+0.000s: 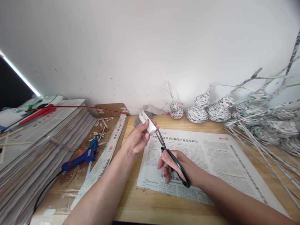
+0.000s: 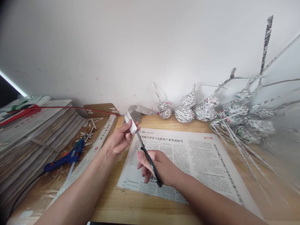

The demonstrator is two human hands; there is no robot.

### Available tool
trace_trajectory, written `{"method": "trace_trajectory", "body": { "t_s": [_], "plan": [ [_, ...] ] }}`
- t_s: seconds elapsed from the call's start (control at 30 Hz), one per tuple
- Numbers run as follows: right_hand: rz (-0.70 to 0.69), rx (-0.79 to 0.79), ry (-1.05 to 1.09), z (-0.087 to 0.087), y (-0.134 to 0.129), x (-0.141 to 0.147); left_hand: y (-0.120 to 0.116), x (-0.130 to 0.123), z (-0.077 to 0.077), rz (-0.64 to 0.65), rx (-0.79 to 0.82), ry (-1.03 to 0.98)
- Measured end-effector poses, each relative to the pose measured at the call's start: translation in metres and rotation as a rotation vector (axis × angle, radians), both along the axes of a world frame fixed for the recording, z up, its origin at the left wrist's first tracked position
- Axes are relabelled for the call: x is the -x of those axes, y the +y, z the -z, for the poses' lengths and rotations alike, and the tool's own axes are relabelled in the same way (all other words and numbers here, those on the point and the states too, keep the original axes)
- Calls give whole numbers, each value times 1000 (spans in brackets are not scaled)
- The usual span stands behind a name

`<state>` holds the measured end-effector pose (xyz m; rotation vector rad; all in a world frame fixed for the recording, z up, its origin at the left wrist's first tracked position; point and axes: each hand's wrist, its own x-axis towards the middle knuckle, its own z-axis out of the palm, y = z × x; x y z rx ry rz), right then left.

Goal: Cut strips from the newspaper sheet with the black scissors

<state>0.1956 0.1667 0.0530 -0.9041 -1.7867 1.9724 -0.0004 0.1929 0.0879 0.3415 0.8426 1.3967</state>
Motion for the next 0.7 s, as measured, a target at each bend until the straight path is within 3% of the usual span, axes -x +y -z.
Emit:
{"method": "trace_trajectory", "body": {
  "t_s": [0.3, 0.57, 0.7],
  "plan": [
    [-25, 166, 120, 0, 4, -1, 0, -3, 2, 34, 8, 52],
    [40, 325, 190, -5, 4, 2, 0, -9, 7, 26, -13, 93],
    [70, 325, 197, -1, 6, 1, -2, -15, 11, 54, -26, 108]
  ]
}}
